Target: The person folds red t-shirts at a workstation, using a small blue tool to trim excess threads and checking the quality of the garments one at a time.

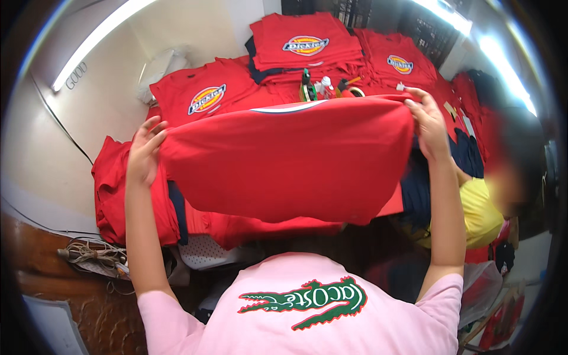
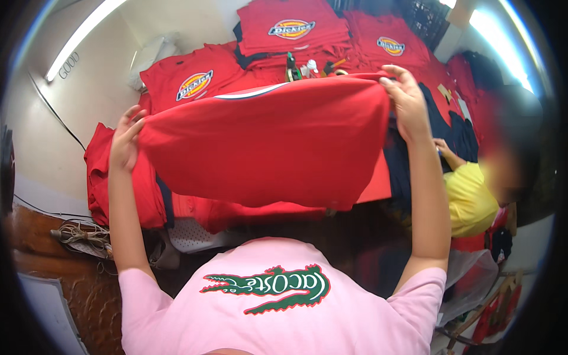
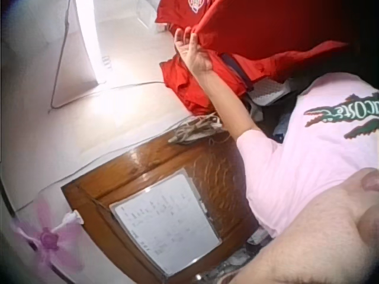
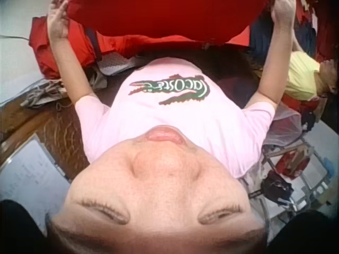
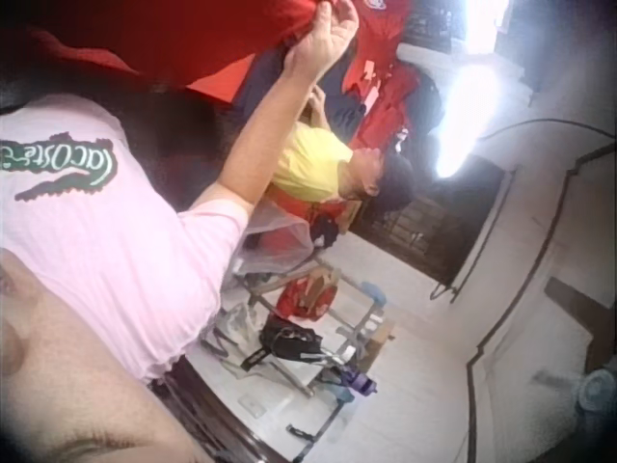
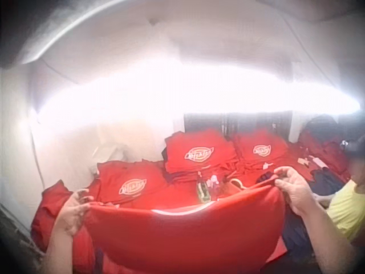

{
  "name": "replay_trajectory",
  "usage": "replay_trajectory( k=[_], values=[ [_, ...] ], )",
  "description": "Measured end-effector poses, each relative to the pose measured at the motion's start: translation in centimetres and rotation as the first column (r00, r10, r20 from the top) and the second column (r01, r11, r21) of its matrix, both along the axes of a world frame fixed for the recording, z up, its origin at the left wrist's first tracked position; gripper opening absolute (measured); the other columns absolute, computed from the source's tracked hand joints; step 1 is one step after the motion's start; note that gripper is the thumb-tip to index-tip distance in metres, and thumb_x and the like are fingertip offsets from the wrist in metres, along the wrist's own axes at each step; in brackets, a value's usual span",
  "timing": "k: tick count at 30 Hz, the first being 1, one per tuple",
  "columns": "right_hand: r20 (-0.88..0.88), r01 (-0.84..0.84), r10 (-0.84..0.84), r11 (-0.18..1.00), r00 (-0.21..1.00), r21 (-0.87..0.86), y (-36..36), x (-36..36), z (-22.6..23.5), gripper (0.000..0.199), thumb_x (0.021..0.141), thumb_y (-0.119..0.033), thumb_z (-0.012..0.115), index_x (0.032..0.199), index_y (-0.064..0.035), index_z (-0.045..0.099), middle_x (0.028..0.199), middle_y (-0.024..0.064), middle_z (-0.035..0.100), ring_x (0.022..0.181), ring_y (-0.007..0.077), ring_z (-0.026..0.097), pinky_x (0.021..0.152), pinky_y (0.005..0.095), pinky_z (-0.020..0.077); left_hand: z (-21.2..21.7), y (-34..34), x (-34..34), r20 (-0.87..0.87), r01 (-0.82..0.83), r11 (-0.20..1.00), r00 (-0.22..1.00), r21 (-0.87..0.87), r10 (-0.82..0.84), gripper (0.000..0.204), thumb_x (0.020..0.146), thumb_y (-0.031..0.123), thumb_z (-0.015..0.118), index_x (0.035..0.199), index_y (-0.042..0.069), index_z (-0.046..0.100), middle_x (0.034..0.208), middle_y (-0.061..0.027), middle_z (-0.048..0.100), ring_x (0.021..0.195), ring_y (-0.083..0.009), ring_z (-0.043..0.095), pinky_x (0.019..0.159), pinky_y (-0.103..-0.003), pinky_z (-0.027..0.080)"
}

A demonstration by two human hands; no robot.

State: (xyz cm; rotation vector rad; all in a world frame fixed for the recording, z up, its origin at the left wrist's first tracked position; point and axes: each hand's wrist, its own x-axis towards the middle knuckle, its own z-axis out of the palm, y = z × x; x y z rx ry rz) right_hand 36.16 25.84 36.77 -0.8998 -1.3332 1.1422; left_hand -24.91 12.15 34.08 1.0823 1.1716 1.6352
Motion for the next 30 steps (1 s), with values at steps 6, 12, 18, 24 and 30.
replay_trajectory(
  k=[6, 12, 18, 24, 30],
  values=[
    [-0.028, 0.042, -0.042, 0.999, 0.999, -0.007, 10.8, -7.8, 0.0, 0.03, 0.102, -0.012, 0.067, 0.131, -0.0053, 0.06, 0.107, 0.0037, 0.07, 0.09, 0.0095, 0.068, 0.077, 0.0274, 0.0572, 0.4, 10.4, -8.0, -0.066, -0.162, 0.983, 0.984, 0.087, 0.168, 0.031, 0.097, -0.002, 0.068, 0.127, 0.001, 0.061, 0.119, -0.0076, 0.067, 0.111, -0.0168, 0.066, 0.1, -0.03, 0.054],
    [-0.06, 0.022, -0.021, 1.0, 0.998, 0.011, 9.3, -8.8, -1.5, 0.022, 0.104, -0.008, 0.062, 0.125, -0.0028, 0.065, 0.114, 0.0055, 0.069, 0.101, 0.0112, 0.067, 0.089, 0.0274, 0.055, 3.0, 6.6, -7.0, -0.382, -0.165, 0.984, 0.907, 0.065, 0.177, 0.018, 0.099, 0.001, 0.065, 0.117, 0.001, 0.066, 0.111, -0.0018, 0.068, 0.104, -0.0092, 0.063, 0.096, -0.024, 0.049],
    [0.129, 0.141, -0.119, 0.975, 0.984, -0.173, 1.5, -10.5, -14.9, 0.02, 0.099, -0.003, 0.07, 0.118, -0.0007, 0.068, 0.102, 0.0004, 0.066, 0.096, 0.0078, 0.062, 0.091, 0.0245, 0.05, -7.6, -0.5, -7.9, -0.359, -0.033, 0.973, 0.932, -0.229, -0.053, 0.019, 0.098, -0.002, 0.065, 0.116, 0.002, 0.067, 0.111, -0.0021, 0.069, 0.104, -0.0093, 0.064, 0.096, -0.025, 0.049],
    [0.326, 0.172, 0.026, 0.809, 0.945, -0.562, -7.3, -9.2, -30.5, 0.035, 0.09, 0.002, 0.076, 0.124, -0.0035, 0.069, 0.077, -0.0089, 0.045, 0.071, 0.0012, 0.044, 0.069, 0.019, 0.0402, -24.7, -8.2, -7.7, -0.079, 0.126, 0.761, 0.971, -0.636, -0.226, 0.027, 0.096, -0.004, 0.061, 0.122, -0.001, 0.066, 0.107, -0.0026, 0.068, 0.104, -0.0105, 0.065, 0.094, -0.024, 0.05],
    [0.691, 0.208, 0.028, 0.944, 0.722, -0.256, -5.1, -9.0, -32.8, 0.036, 0.086, 0.001, 0.076, 0.121, -0.0018, 0.069, 0.092, 0.0024, 0.058, 0.079, 0.0112, 0.053, 0.072, 0.026, 0.0464, -29.3, -7.8, -8.2, -0.245, -0.027, 0.7, 0.946, -0.714, -0.214, 0.02, 0.093, -0.003, 0.069, 0.112, -0.002, 0.071, 0.098, -0.0021, 0.069, 0.094, -0.0093, 0.065, 0.084, -0.024, 0.052]
  ],
)
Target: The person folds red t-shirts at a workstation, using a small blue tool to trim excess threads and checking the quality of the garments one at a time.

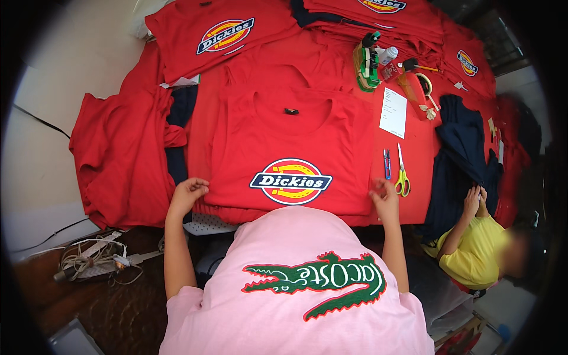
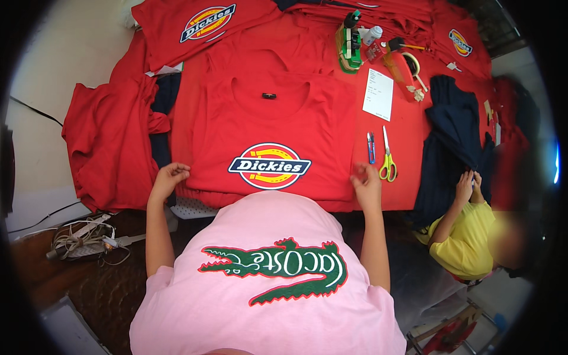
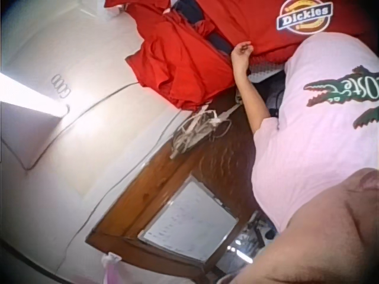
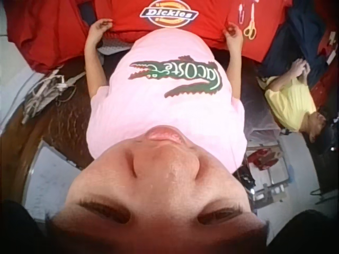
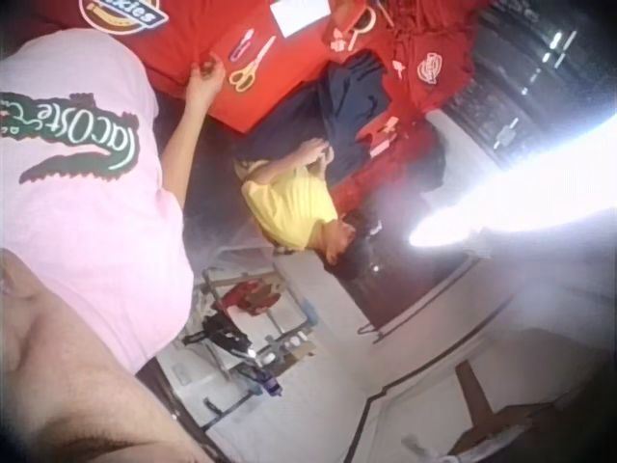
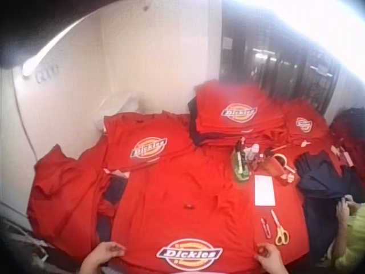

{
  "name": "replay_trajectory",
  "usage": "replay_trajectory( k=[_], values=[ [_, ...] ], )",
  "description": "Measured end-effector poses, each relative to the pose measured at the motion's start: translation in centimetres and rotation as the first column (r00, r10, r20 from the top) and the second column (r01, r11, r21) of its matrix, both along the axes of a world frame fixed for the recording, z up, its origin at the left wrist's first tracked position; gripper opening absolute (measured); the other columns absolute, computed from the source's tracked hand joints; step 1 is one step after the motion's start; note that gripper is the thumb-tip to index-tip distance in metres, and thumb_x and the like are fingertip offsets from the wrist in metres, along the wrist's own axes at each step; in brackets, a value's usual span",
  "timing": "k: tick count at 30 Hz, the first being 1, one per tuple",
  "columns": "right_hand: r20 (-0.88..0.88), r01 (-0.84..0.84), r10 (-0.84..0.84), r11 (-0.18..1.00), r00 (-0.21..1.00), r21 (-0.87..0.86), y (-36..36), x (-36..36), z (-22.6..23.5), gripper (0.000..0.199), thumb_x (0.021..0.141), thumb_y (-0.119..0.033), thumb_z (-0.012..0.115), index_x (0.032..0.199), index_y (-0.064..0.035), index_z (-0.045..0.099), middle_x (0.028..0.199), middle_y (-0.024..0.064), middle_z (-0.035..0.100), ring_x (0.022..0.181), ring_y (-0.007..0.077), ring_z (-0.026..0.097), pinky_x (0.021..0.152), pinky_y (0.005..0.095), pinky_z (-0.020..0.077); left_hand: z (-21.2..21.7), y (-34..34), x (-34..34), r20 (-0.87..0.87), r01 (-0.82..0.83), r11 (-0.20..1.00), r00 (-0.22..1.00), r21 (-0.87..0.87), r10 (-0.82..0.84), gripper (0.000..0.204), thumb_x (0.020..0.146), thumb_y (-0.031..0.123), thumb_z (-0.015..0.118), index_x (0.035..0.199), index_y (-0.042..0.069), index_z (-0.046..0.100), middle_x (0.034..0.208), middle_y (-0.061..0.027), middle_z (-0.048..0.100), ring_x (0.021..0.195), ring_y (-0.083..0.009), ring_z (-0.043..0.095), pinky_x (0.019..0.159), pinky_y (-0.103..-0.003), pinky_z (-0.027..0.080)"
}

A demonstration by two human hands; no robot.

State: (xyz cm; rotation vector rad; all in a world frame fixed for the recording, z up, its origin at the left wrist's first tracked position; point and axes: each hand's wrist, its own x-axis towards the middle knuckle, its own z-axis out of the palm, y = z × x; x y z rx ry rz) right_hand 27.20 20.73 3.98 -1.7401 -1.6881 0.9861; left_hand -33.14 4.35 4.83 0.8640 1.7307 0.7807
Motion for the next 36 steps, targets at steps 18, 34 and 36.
replay_trajectory(
  k=[18, 34, 36],
  values=[
    [0.668, -0.56, 0.289, 0.796, 0.686, 0.23, 11.2, -16.9, -2.1, 0.076, 0.103, -0.039, 0.057, 0.163, -0.0012, 0.029, 0.171, 0.0187, 0.027, 0.159, 0.0319, 0.024, 0.129, 0.05, 0.0177, -2.2, 21.5, 12.0, -0.912, 0.529, 0.838, 0.397, 0.133, -0.106, 0.083, 0.1, 0.057, 0.059, 0.163, 0.01, 0.036, 0.172, -0.0197, 0.023, 0.158, -0.042, 0.021, 0.128, -0.053, 0.019],
    [0.731, -0.527, 0.199, 0.812, 0.653, 0.249, 16.6, -17.6, -1.8, 0.088, 0.101, -0.059, 0.054, 0.166, -0.0067, 0.026, 0.173, 0.0111, 0.024, 0.161, 0.026, 0.019, 0.13, 0.0531, 0.0114, -1.8, 28.2, 7.2, -0.937, 0.54, 0.836, 0.333, 0.099, -0.105, 0.072, 0.1, 0.05, 0.062, 0.164, 0.026, 0.038, 0.175, -0.0137, 0.018, 0.16, -0.0394, 0.016, 0.127, -0.061, 0.011],
    [0.71, -0.522, 0.204, 0.812, 0.674, 0.262, 16.6, -17.5, -1.9, 0.086, 0.101, -0.057, 0.056, 0.166, -0.0067, 0.027, 0.173, 0.0115, 0.025, 0.161, 0.0263, 0.02, 0.13, 0.0532, 0.0114, -1.8, 27.6, 8.5, -0.954, 0.489, 0.867, 0.294, 0.095, -0.061, 0.069, 0.102, 0.043, 0.061, 0.163, 0.021, 0.038, 0.174, -0.0144, 0.019, 0.16, -0.0386, 0.016, 0.127, -0.063, 0.009]
  ],
)
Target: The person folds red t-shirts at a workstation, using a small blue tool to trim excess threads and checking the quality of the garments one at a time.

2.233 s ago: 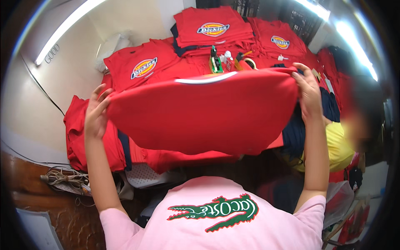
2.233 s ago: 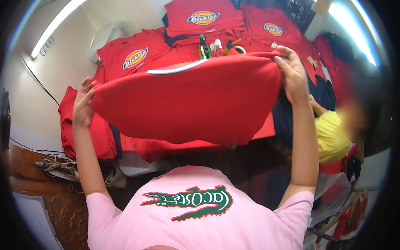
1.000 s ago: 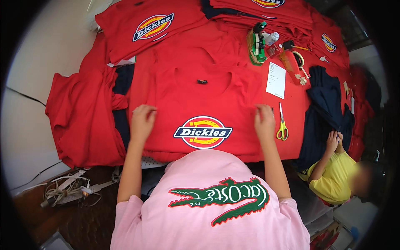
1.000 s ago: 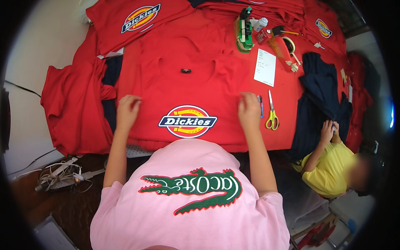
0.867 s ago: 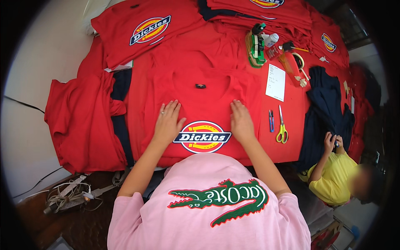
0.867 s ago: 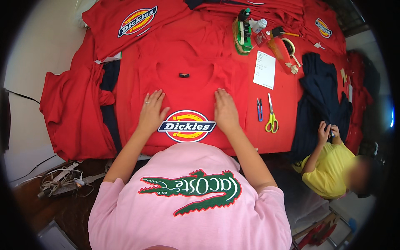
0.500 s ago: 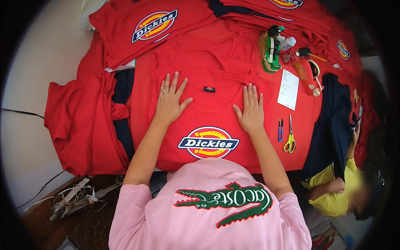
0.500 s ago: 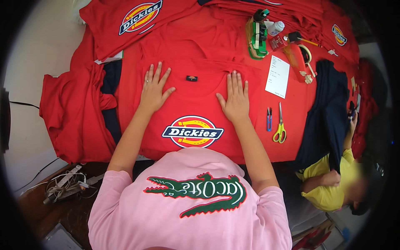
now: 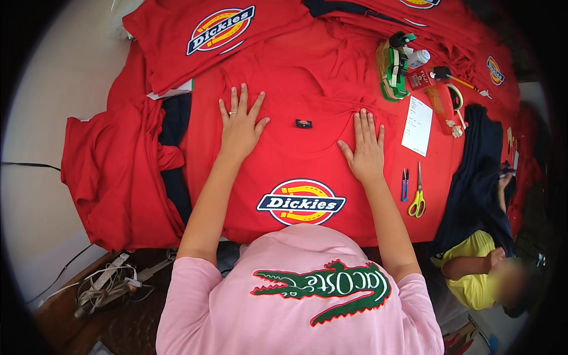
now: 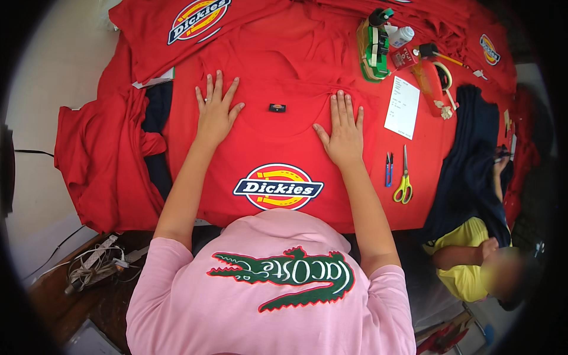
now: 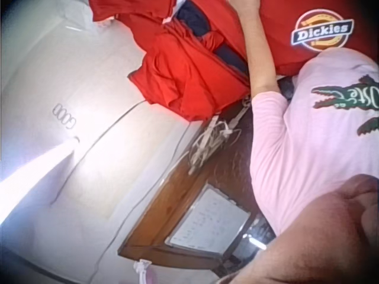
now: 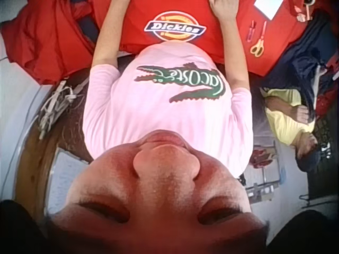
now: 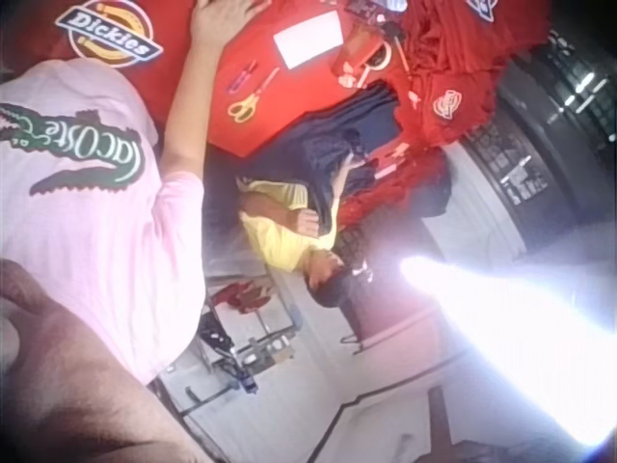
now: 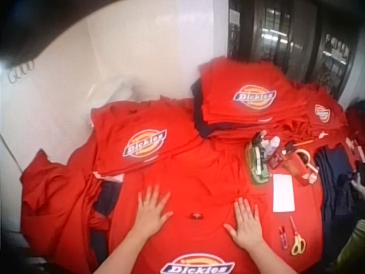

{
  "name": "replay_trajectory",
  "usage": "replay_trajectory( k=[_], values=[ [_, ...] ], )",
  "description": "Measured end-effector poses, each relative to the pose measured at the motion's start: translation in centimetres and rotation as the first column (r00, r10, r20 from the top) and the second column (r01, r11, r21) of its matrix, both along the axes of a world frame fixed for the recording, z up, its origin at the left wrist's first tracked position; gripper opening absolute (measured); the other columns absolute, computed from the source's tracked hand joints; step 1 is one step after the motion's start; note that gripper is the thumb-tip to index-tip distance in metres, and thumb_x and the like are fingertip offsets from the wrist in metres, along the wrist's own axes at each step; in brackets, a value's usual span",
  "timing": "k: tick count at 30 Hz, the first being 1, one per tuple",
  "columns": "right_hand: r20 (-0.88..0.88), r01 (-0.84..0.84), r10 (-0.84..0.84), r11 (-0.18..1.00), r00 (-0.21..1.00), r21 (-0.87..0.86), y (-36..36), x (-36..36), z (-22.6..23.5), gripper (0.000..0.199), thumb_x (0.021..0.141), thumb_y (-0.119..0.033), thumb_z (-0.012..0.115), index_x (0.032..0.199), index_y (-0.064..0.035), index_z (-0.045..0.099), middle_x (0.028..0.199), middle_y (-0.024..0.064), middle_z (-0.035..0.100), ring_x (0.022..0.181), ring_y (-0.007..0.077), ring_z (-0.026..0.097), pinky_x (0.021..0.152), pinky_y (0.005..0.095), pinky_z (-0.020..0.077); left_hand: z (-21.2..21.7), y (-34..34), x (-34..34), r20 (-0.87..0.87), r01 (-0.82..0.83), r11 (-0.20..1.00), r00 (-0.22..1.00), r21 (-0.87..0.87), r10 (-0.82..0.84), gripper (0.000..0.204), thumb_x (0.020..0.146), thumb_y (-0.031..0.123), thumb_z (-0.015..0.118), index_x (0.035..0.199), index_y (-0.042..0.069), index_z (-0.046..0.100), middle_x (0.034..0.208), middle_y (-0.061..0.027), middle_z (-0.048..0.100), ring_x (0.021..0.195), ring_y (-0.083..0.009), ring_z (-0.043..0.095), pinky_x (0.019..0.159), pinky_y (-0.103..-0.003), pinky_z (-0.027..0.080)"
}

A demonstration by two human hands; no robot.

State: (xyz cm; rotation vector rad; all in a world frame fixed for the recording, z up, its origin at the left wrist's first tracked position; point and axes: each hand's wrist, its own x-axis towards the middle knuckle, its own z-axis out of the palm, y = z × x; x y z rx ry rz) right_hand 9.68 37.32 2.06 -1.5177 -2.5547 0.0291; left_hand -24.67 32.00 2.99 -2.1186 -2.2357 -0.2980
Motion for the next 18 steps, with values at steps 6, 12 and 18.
replay_trajectory(
  k=[6, 12, 18],
  values=[
    [-0.112, -0.005, 0.005, 1.0, 0.994, 0.001, -1.4, -2.1, 1.3, 0.078, 0.1, -0.04, 0.064, 0.164, -0.0091, 0.033, 0.172, 0.014, 0.027, 0.16, 0.0297, 0.022, 0.129, 0.0539, 0.0139, -0.3, -2.8, 6.3, 0.255, 0.067, 0.997, 0.965, -0.042, -0.054, 0.067, 0.103, 0.037, 0.059, 0.161, 0.009, 0.04, 0.173, -0.015, 0.024, 0.161, -0.0362, 0.018, 0.126, -0.064, 0.006],
    [-0.154, -0.159, 0.134, 0.974, 0.979, -0.161, -2.4, -5.0, 0.6, 0.069, 0.101, -0.037, 0.062, 0.162, -0.0124, 0.038, 0.172, 0.0157, 0.027, 0.159, 0.0321, 0.026, 0.128, 0.0543, 0.0203, -1.0, -3.2, 6.9, 0.164, 0.125, 0.987, 0.981, -0.103, -0.107, 0.077, 0.099, 0.05, 0.062, 0.162, 0.011, 0.039, 0.172, -0.0124, 0.028, 0.16, -0.0334, 0.024, 0.126, -0.066, 0.006],
    [-0.201, -0.12, 0.079, 0.972, 0.976, -0.2, -2.3, -5.3, -0.3, 0.074, 0.1, -0.04, 0.063, 0.16, -0.0056, 0.038, 0.171, 0.0176, 0.028, 0.158, 0.0329, 0.027, 0.128, 0.052, 0.0202, -1.3, -3.4, 6.8, 0.212, 0.048, 0.995, 0.977, -0.082, -0.03, 0.079, 0.095, 0.052, 0.067, 0.154, 0.004, 0.046, 0.17, -0.0132, 0.033, 0.159, -0.0306, 0.026, 0.125, -0.067, 0.004]
  ],
)
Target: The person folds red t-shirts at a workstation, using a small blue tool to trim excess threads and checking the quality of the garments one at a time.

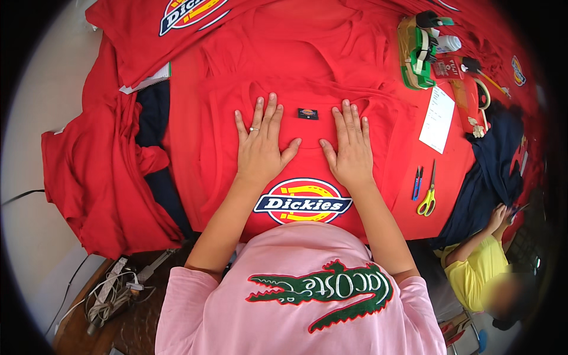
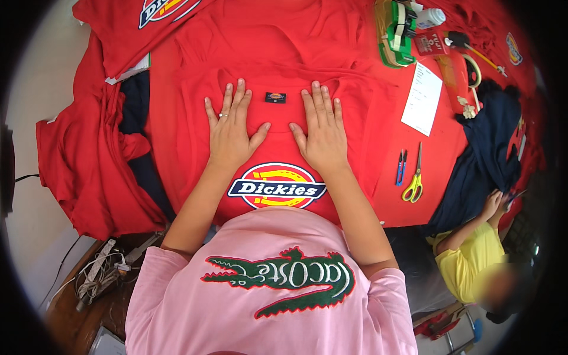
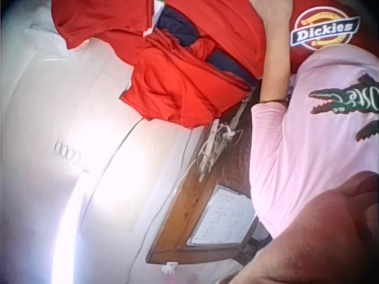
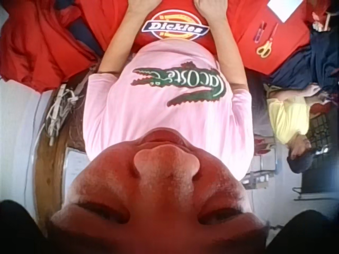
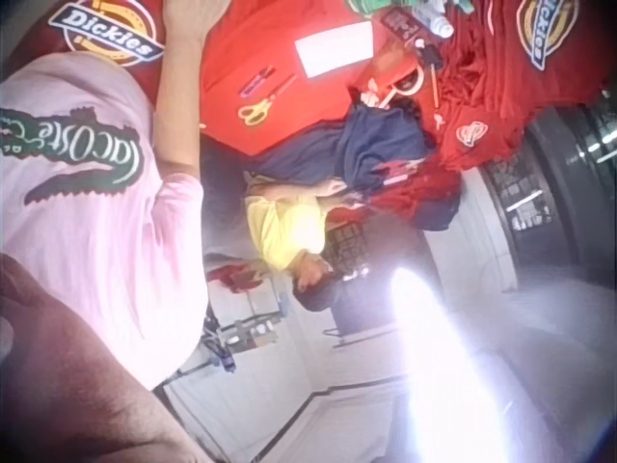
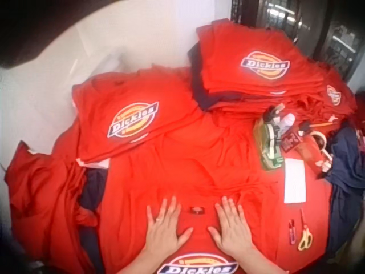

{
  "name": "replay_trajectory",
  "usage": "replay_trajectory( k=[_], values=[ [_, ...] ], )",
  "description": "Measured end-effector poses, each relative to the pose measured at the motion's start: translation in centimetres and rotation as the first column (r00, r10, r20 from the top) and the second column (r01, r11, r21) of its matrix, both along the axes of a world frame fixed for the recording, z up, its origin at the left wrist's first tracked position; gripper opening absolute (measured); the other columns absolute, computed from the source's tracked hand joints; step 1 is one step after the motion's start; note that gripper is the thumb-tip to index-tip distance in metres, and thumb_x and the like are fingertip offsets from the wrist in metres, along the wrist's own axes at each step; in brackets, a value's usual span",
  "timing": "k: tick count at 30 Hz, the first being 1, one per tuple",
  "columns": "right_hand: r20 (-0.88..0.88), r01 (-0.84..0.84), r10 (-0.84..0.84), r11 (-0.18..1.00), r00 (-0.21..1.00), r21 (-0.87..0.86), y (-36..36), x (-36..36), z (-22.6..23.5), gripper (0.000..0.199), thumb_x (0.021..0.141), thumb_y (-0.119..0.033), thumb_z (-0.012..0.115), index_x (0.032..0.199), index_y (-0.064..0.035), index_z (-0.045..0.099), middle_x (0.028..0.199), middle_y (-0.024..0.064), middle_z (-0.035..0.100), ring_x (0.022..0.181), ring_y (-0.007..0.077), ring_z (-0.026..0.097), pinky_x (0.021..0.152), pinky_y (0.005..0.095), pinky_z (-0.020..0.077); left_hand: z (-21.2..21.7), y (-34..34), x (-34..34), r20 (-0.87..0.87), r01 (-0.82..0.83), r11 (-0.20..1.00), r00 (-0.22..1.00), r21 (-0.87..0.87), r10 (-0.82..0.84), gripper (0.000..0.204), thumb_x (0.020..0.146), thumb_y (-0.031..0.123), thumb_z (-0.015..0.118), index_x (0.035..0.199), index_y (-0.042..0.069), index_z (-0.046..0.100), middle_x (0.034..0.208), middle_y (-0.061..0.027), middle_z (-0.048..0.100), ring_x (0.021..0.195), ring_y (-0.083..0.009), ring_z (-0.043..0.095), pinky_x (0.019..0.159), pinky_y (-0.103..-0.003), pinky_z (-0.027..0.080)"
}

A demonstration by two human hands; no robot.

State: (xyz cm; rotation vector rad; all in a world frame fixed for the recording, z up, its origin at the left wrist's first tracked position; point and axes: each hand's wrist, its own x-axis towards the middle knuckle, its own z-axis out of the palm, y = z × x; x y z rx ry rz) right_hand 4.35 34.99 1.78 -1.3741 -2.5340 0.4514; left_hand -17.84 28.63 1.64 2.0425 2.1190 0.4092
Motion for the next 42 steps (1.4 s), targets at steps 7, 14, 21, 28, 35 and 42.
replay_trajectory(
  k=[7, 14, 21, 28, 35, 42],
  values=[
    [0.046, 0.018, -0.018, 1.0, 0.999, -0.006, 0.2, -0.2, 0.0, 0.077, 0.099, -0.039, 0.064, 0.161, -0.0022, 0.035, 0.171, 0.0197, 0.027, 0.159, 0.0343, 0.026, 0.128, 0.0513, 0.0205, -0.1, 0.3, 0.0, 0.023, -0.036, 0.999, 0.999, 0.009, 0.036, 0.079, 0.092, 0.051, 0.07, 0.15, 0.002, 0.047, 0.169, -0.0146, 0.035, 0.159, -0.0297, 0.027, 0.125, -0.067, 0.003],
    [0.014, 0.033, -0.033, 0.999, 0.999, -0.004, 0.1, -0.1, -0.5, 0.082, 0.097, -0.039, 0.067, 0.16, 0.001, 0.034, 0.17, 0.0217, 0.027, 0.158, 0.0372, 0.025, 0.128, 0.0515, 0.021, -0.5, 0.2, 0.0, 0.065, -0.053, 0.998, 0.997, 0.021, 0.052, 0.077, 0.091, 0.05, 0.071, 0.147, 0.002, 0.049, 0.168, -0.016, 0.037, 0.159, -0.0304, 0.028, 0.124, -0.068, 0.004],
    [-0.123, 0.057, -0.06, 0.998, 0.991, -0.031, 0.4, 0.1, 0.0, 0.071, 0.096, -0.026, 0.069, 0.155, 0.0004, 0.04, 0.169, 0.0237, 0.029, 0.157, 0.0417, 0.027, 0.127, 0.0528, 0.0233, -1.6, -1.2, -1.6, 0.323, -0.116, 0.966, 0.946, 0.23, 0.036, 0.038, 0.088, 0.017, 0.075, 0.12, 0.004, 0.057, 0.151, -0.0159, 0.051, 0.149, -0.0323, 0.041, 0.125, -0.059, 0.02],
    [-0.432, 0.268, -0.222, 0.962, 0.874, 0.047, -0.7, 2.7, -1.7, 0.05, 0.097, -0.01, 0.065, 0.142, 0.0031, 0.05, 0.163, 0.0248, 0.036, 0.153, 0.0409, 0.031, 0.124, 0.0532, 0.0246, -1.0, -0.4, -1.6, 0.167, -0.401, 0.89, 0.914, 0.217, 0.37, 0.051, 0.095, 0.013, 0.06, 0.143, -0.001, 0.05, 0.153, -0.0193, 0.048, 0.151, -0.039, 0.035, 0.127, -0.057, 0.014],
    [0.171, 0.249, -0.268, 0.96, 0.948, 0.127, 0.6, 2.6, -0.4, 0.093, 0.102, -0.055, 0.055, 0.163, 0.0068, 0.021, 0.173, 0.0257, 0.015, 0.161, 0.0402, 0.01, 0.13, 0.0529, 0.0117, 0.5, 1.1, -2.2, -0.085, -0.172, 0.985, 0.982, -0.01, 0.17, 0.089, 0.095, 0.04, 0.063, 0.163, -0.005, 0.026, 0.172, -0.0225, 0.021, 0.16, -0.0414, 0.016, 0.128, -0.056, 0.014],
    [0.136, 0.229, -0.254, 0.958, 0.958, 0.172, 0.8, 2.6, -0.1, 0.103, 0.098, -0.064, 0.057, 0.163, 0.007, 0.022, 0.173, 0.0255, 0.015, 0.162, 0.0383, 0.011, 0.13, 0.0511, 0.0104, 0.2, 4.9, -4.0, -0.103, -0.091, 0.989, 0.989, 0.114, 0.103, 0.099, 0.095, 0.062, 0.06, 0.162, -0.004, 0.028, 0.171, -0.0227, 0.023, 0.161, -0.0386, 0.016, 0.128, -0.055, 0.015]
  ],
)
